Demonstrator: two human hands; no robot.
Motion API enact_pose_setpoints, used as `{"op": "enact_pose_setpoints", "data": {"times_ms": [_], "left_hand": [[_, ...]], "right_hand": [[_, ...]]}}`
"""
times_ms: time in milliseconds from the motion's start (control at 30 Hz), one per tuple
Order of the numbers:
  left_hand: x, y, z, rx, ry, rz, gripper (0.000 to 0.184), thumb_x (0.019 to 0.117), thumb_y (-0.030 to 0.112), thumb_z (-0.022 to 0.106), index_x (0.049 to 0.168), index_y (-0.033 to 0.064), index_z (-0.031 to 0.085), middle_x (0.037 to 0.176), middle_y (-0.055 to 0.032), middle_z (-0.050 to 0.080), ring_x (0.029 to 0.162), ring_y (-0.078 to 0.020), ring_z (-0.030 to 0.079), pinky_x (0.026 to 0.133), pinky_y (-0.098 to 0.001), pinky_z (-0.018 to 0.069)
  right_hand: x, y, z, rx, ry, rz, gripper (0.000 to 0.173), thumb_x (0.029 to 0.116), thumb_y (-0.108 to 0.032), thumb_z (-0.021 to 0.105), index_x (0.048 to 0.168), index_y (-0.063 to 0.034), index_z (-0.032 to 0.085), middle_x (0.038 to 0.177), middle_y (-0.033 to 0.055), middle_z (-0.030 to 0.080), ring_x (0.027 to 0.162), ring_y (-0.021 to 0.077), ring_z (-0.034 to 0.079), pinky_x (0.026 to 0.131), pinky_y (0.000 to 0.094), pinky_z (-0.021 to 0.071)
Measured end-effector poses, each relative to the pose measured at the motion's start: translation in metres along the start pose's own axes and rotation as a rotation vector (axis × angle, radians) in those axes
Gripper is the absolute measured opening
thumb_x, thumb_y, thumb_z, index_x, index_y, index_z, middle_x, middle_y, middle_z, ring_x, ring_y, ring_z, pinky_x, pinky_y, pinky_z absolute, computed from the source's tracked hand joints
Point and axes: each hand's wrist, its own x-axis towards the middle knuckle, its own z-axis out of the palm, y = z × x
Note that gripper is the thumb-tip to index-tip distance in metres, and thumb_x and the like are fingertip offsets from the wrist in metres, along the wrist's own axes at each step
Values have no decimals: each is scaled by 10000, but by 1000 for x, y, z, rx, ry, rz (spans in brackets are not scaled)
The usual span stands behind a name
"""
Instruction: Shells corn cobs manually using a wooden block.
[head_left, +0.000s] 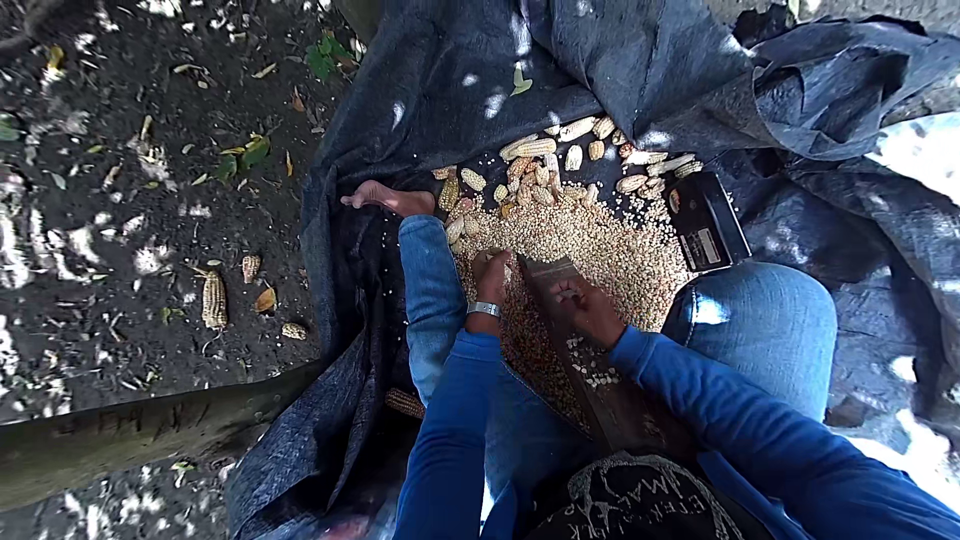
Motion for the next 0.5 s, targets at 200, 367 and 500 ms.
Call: {"op": "enact_pose_setpoints", "data": {"times_ms": [200,367,500], "left_hand": [[78,13,-22,820,212,99,725,903,163,696,1534,-8,385,1474,-330,460,1310,-490,519,1033,-632,463],[130,-4,-26,992,238,86,956,843,122,762,1613,35,201,1495,-377,397,1217,-543,563,944,-657,503],[149,-13,-27,903,225,78,891,870,122,741,1606,64,242,1411,-370,498,1234,-518,572,985,-646,492]], "right_hand": [[2,1,12,-230,-97,-115,279,1005,-131,537,1219,-16,673,1313,218,599,875,291,679,800,447,574],[6,5,11,-226,-128,-105,272,1008,-133,536,1195,-11,690,1265,209,630,943,293,687,847,449,576],[6,6,10,-243,-134,-108,256,1011,-132,542,1170,-7,699,1229,202,648,938,289,690,848,446,575]]}}
